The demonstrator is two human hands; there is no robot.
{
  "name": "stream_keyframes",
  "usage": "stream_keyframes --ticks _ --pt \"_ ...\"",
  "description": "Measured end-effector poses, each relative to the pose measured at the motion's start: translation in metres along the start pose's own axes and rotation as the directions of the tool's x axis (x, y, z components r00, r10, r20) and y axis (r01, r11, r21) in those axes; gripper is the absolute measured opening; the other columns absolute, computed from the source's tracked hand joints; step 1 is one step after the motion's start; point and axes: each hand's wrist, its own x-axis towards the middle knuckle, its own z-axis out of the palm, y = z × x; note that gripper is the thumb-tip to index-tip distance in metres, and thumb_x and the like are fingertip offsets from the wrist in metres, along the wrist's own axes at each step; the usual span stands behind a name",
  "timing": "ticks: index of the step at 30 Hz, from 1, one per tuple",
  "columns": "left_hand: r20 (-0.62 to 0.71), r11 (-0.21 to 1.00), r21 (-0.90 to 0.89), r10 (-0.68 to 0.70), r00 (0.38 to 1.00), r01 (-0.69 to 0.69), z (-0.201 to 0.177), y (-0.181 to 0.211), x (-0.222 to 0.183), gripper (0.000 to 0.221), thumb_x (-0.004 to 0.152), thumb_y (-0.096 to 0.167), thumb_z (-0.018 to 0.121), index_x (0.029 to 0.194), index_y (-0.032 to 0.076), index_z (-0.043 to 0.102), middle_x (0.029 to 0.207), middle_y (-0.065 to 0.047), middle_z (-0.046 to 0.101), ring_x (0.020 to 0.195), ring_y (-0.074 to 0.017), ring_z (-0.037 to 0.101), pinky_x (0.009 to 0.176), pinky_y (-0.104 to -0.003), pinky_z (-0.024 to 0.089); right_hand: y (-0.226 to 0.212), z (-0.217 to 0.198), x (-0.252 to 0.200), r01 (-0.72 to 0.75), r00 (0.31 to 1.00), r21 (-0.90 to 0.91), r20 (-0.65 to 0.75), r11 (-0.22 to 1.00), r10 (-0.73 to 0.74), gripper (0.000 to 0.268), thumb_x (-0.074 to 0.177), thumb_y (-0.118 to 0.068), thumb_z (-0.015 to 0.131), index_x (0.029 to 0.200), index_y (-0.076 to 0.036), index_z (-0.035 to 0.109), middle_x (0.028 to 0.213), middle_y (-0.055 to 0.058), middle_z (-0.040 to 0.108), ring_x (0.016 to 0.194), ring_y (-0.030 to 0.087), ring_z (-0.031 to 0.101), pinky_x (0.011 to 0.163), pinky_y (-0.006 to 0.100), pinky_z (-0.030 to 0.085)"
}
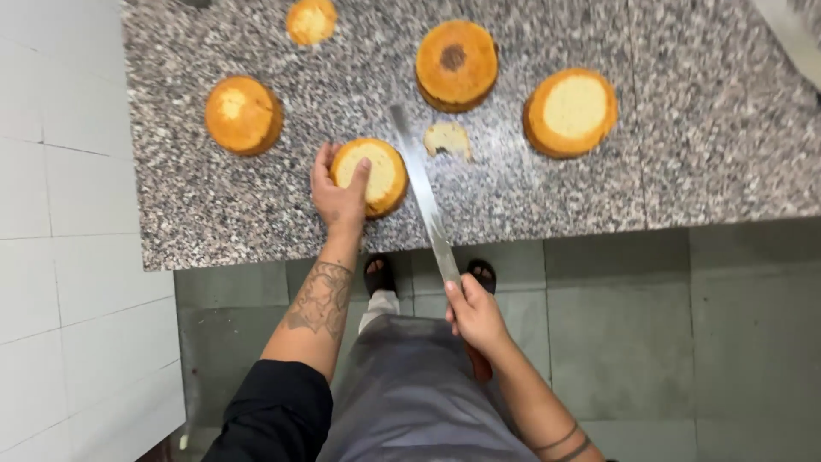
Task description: The person uses a knife to trim the tops and sides of several sponge cakes on a counter, moving the scraps aside as they work. They then cut the sponges into smaller circles and continue trimming each piece by hand.
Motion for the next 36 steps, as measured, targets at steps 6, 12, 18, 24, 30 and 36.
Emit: stream_keyframes --ticks 6,12,18,24,30,36 --pt "0.012 0.998 0.053 -0.043 0.999 0.042 -0.001 0.011 -0.005 0.074 0.086 0.019 0.082 0.148 0.000 0.046 0.143 -0.013 0.059 0.132 -0.0248 0.059 0.113 -0.035 0.049 -0.010 0.002 -0.006 0.004 1.000 -0.029 0.002 1.000 -0.004 0.036 0.103 -0.037 0.053 0.085 -0.007 0.050 0.061 0.004 0.064 0.046 0.013 0.059 0.045 0.030 0.047" --pt "-0.030 0.955 0.291 -0.048 0.998 0.055 -0.004 0.017 -0.005 0.066 0.081 0.030 0.084 0.139 0.008 0.060 0.128 -0.011 0.063 0.121 -0.0266 0.063 0.105 -0.039 0.051 0.002 -0.001 -0.036 -0.031 0.999 -0.101 -0.016 0.994 0.030 0.034 0.103 -0.035 0.052 0.087 -0.006 0.049 0.060 0.004 0.063 0.046 0.014 0.060 0.045 0.031 0.048" --pt "-0.016 0.944 0.311 0.120 0.993 -0.109 -0.006 0.009 -0.006 0.061 0.082 0.031 0.085 0.134 0.006 0.064 0.123 -0.013 0.067 0.118 -0.0297 0.062 0.107 -0.041 0.049 -0.016 0.003 -0.021 -0.015 1.000 -0.105 -0.017 0.994 0.013 0.033 0.103 -0.036 0.053 0.091 -0.005 0.052 0.058 0.005 0.062 0.044 0.015 0.057 0.043 0.034 0.046" --pt "-0.018 0.938 0.330 0.119 0.993 -0.107 -0.005 0.004 -0.006 0.062 0.082 0.037 0.084 0.134 0.010 0.065 0.127 -0.008 0.072 0.125 -0.0299 0.059 0.116 -0.041 0.041 -0.043 0.014 0.039 0.021 0.998 -0.234 -0.050 0.972 -0.033 0.036 0.103 -0.040 0.053 0.089 -0.007 0.052 0.058 0.007 0.063 0.046 0.018 0.062 0.044 0.034 0.048" --pt "-0.011 0.910 0.364 0.214 0.977 -0.196 -0.001 -0.003 -0.004 0.067 0.084 0.038 0.082 0.139 0.007 0.059 0.129 -0.007 0.072 0.125 -0.0261 0.062 0.125 -0.047 0.023 0.006 0.008 -0.033 0.016 0.997 -0.282 -0.065 0.959 -0.036 0.038 0.103 -0.038 0.054 0.083 -0.006 0.050 0.055 0.006 0.063 0.044 0.017 0.061 0.043 0.035 0.048" --pt "0.009 0.901 0.369 0.243 0.970 -0.229 0.000 -0.011 -0.001 0.064 0.085 0.039 0.082 0.137 0.007 0.061 0.130 -0.010 0.071 0.124 -0.0252 0.064 0.125 -0.048 0.023 -0.054 0.028 0.029 0.031 0.999 -0.229 -0.020 0.973 -0.037 0.035 0.103 -0.036 0.054 0.084 -0.006 0.048 0.055 0.008 0.059 0.042 0.018 0.056 0.041 0.036 0.044"
